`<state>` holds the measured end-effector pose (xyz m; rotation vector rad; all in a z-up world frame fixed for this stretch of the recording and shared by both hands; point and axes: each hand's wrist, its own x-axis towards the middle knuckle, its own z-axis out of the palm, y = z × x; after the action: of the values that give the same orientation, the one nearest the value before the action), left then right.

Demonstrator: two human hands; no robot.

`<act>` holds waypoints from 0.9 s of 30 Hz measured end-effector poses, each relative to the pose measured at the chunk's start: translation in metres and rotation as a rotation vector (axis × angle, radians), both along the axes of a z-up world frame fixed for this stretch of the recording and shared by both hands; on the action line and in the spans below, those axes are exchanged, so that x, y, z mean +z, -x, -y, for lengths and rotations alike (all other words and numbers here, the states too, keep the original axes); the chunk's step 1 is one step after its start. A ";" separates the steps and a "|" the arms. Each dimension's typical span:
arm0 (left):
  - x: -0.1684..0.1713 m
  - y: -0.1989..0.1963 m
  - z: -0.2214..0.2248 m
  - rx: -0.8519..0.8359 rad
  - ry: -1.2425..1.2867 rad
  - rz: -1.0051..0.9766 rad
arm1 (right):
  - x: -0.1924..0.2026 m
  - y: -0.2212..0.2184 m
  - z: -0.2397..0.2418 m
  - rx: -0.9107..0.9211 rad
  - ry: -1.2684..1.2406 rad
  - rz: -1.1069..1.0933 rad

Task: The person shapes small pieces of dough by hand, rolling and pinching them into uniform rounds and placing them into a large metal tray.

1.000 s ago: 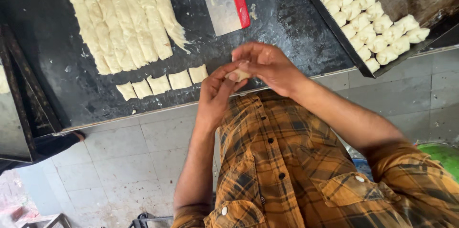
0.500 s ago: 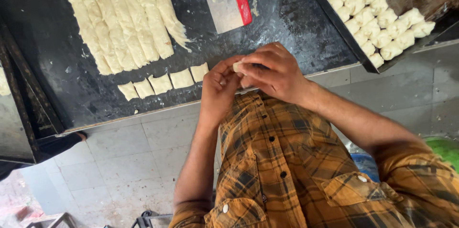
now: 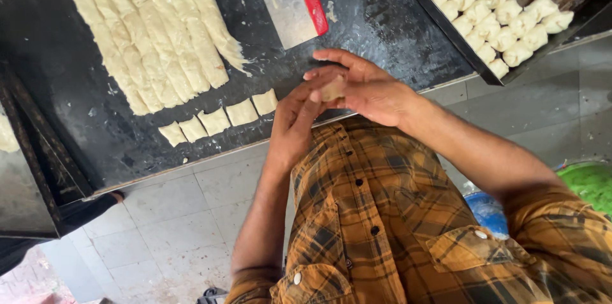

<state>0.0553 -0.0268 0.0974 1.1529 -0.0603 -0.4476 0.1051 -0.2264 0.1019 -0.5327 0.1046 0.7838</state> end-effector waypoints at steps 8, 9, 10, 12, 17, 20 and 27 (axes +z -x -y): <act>-0.003 -0.008 0.070 -0.106 0.098 -0.072 | -0.033 -0.008 0.111 -0.053 0.756 0.618; -0.004 -0.010 0.078 -0.120 0.047 -0.052 | -0.037 -0.015 0.138 -0.084 0.783 0.607; -0.005 -0.014 0.085 -0.134 0.032 -0.053 | -0.040 -0.024 0.168 -0.116 0.810 0.594; -0.008 -0.015 0.086 -0.137 -0.014 -0.073 | -0.045 -0.040 0.234 -0.210 1.155 0.825; -0.016 -0.021 0.079 -0.084 -0.058 -0.069 | -0.074 -0.077 0.341 0.047 1.641 0.604; -0.020 -0.016 0.070 -0.016 -0.048 -0.087 | -0.082 -0.065 0.340 0.041 1.524 0.660; -0.043 0.005 0.034 0.331 0.066 -0.216 | -0.036 -0.055 0.270 -0.618 1.900 1.157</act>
<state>0.0507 -0.0605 0.0542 1.0206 0.2981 -0.2706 0.1599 -0.4963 0.0655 -2.4995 -0.1077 -0.5907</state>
